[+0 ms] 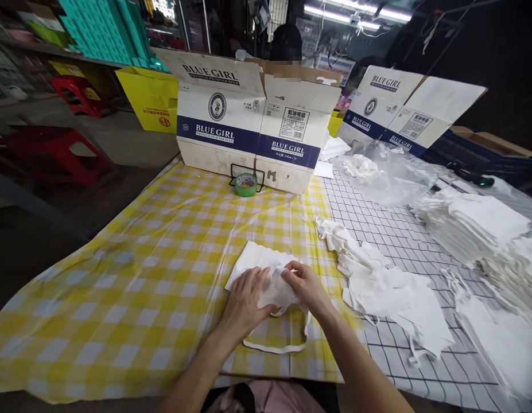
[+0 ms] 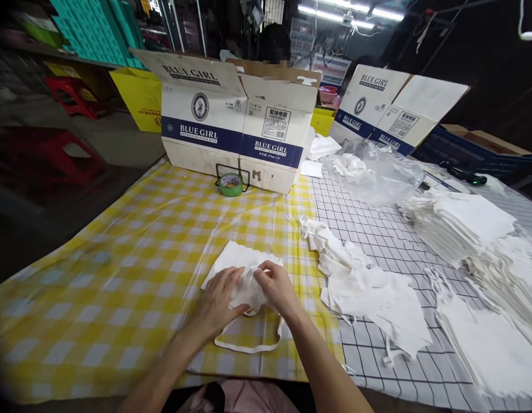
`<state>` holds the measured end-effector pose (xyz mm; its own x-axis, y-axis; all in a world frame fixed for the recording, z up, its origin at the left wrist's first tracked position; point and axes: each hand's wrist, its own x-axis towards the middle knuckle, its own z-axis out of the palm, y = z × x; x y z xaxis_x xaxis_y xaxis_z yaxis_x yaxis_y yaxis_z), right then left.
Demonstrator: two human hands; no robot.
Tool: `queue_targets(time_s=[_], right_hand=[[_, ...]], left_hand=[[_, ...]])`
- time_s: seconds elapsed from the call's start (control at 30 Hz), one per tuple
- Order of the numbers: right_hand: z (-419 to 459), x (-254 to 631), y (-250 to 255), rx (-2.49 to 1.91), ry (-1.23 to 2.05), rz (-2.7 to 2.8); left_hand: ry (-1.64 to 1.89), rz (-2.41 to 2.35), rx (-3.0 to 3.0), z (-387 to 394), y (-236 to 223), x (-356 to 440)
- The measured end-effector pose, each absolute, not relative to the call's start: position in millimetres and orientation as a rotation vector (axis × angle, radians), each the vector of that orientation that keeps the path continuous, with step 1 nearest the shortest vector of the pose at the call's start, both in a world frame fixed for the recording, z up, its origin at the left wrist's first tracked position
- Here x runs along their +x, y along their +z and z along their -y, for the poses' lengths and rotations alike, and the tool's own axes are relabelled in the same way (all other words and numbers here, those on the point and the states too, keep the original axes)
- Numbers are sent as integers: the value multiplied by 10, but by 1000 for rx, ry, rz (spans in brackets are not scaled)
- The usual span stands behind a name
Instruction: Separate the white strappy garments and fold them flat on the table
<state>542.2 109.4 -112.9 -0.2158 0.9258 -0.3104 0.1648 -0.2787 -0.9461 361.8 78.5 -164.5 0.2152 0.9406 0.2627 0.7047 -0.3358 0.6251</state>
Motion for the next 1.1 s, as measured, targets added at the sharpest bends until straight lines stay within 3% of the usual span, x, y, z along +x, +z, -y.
queue_targets(time_s=[0.13,0.2,0.33,0.43,0.53,0.63,0.9,1.1], right_hand=[[-1067,5579,-730,-1238,1970,1490],[-1172,5700,-618,-1194,2021,1409],[-1522,5915,-774,-1296,1603,1140],[-1624,5990,-1079,-1524,1123,1158],[-1470,5955,-1322,-1603,810,1341],[-1202,5823,-1438,-1573,805,1538],[-813,5638,-1482,-1410,534,2405],[-743,5807,-1529,-1448,524,2317]], left_hand=[[782,-1323,1850,-806,-1548,3690],[735,-1117,1478,-867,-1444,3620],[805,-929,846,-1094,-1331,3427],[1051,-1143,716,-1258,-1437,3280],[1286,-1591,886,-1282,-1594,3196],[1356,-1825,1288,-1173,-1642,3287],[774,-1217,2301,-953,-1559,3867],[739,-1495,2307,-990,-1646,3820]])
